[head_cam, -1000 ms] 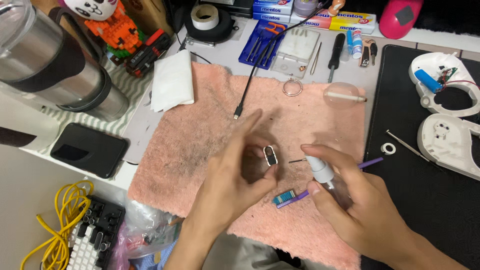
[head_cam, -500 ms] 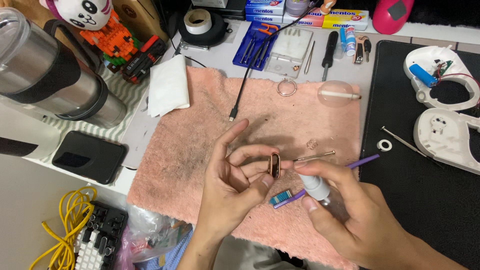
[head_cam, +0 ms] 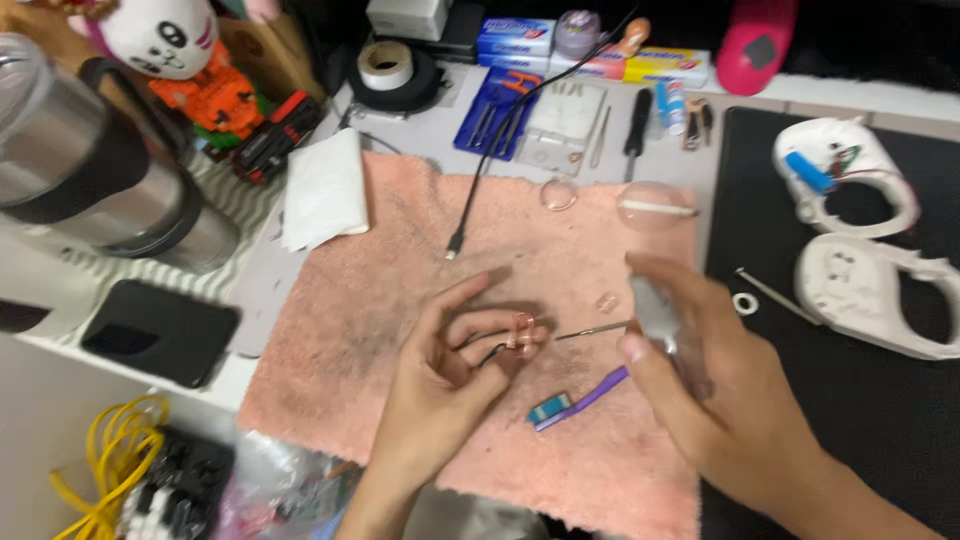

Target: The person cleans several small objects on a desk using a spray bottle, a toothbrush, and a metal pick. They spray liquid onto a small white figurine, a white ring, a metal paperclip, a clear plastic cap, and a copper ring, then scrub each with the toothbrush and occasionally use the metal pick to clean crevices.

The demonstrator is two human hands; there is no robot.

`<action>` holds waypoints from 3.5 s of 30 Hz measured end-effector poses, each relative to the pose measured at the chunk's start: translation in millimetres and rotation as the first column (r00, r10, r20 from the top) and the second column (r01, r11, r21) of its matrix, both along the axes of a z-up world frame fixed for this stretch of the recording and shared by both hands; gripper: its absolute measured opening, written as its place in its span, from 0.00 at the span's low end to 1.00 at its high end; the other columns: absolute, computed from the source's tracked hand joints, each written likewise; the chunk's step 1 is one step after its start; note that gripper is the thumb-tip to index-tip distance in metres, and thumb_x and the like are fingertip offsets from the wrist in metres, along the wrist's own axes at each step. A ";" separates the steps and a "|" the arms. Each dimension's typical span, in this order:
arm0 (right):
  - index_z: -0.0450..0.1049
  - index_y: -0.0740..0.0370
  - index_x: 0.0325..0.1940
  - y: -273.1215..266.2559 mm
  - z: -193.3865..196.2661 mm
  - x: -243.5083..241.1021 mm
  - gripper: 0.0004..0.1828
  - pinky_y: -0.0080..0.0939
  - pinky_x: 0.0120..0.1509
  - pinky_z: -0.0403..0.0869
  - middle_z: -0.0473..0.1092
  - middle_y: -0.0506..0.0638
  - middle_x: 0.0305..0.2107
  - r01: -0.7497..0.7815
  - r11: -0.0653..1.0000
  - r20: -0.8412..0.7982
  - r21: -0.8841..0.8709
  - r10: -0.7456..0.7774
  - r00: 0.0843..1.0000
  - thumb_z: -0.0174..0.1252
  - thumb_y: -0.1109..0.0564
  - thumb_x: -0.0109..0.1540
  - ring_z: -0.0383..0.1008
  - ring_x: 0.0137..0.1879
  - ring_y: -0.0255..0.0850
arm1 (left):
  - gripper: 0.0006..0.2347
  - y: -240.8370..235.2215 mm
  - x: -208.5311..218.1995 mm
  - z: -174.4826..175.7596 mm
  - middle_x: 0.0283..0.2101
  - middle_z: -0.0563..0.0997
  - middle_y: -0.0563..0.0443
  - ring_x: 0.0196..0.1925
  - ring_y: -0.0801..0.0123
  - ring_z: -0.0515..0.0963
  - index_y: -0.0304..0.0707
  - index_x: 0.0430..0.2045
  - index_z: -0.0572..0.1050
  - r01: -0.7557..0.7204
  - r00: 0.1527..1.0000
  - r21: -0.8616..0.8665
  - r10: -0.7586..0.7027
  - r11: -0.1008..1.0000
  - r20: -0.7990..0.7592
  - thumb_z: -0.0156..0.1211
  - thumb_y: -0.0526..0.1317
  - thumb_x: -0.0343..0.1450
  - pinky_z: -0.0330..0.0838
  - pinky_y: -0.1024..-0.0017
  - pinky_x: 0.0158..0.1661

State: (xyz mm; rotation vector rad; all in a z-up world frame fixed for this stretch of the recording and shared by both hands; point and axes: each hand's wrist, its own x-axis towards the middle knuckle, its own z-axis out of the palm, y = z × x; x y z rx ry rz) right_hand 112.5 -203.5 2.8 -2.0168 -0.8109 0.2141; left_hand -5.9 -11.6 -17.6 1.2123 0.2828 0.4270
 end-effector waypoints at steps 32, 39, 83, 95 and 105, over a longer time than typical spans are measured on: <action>0.80 0.47 0.54 -21.1 -8.9 75.4 0.18 0.45 0.58 0.72 0.74 0.47 0.47 -0.426 0.825 0.438 -0.372 0.561 0.703 0.64 0.50 0.59 0.74 0.53 0.44 | 0.17 13.8 -27.0 5.0 0.40 0.91 0.50 0.45 0.74 0.91 0.40 0.45 0.82 0.029 0.994 0.421 0.018 0.907 -0.108 0.74 0.37 0.62 0.85 0.77 0.53; 0.79 0.50 0.48 -22.0 -25.7 68.1 0.11 0.46 0.60 0.69 0.75 0.43 0.43 -0.525 0.761 0.403 -0.382 0.648 0.646 0.54 0.52 0.65 0.74 0.50 0.44 | 0.18 23.9 -24.8 -1.5 0.53 0.82 0.50 0.59 0.60 0.80 0.41 0.46 0.80 -0.016 0.994 0.845 -0.081 0.534 0.070 0.68 0.48 0.66 0.67 0.61 0.63; 0.80 0.53 0.40 -2.9 9.8 39.1 0.06 0.30 0.39 0.73 0.76 0.40 0.38 -0.383 0.887 0.372 -0.256 0.456 0.808 0.60 0.57 0.61 0.76 0.33 0.31 | 0.14 12.7 -29.8 7.2 0.56 0.75 0.49 0.61 0.53 0.72 0.46 0.34 0.77 0.136 0.980 0.911 0.083 0.389 -0.181 0.68 0.41 0.57 0.62 0.57 0.56; 0.81 0.59 0.39 -6.9 9.7 41.4 0.04 0.33 0.46 0.74 0.76 0.47 0.37 -0.298 0.936 0.404 -0.187 0.350 0.845 0.62 0.59 0.61 0.78 0.39 0.36 | 0.08 17.2 -33.6 15.9 0.56 0.77 0.51 0.63 0.56 0.74 0.46 0.34 0.79 0.113 0.993 0.918 -0.021 0.381 -0.114 0.72 0.43 0.67 0.60 0.57 0.59; 0.78 0.53 0.44 5.4 -10.2 18.5 0.07 0.38 0.48 0.74 0.74 0.42 0.38 -0.531 0.807 0.247 -0.258 0.586 0.771 0.56 0.54 0.64 0.77 0.42 0.37 | 0.06 5.7 -29.0 9.5 0.51 0.78 0.54 0.58 0.54 0.72 0.45 0.27 0.77 0.079 0.995 0.938 0.033 0.338 -0.096 0.67 0.40 0.61 0.62 0.57 0.54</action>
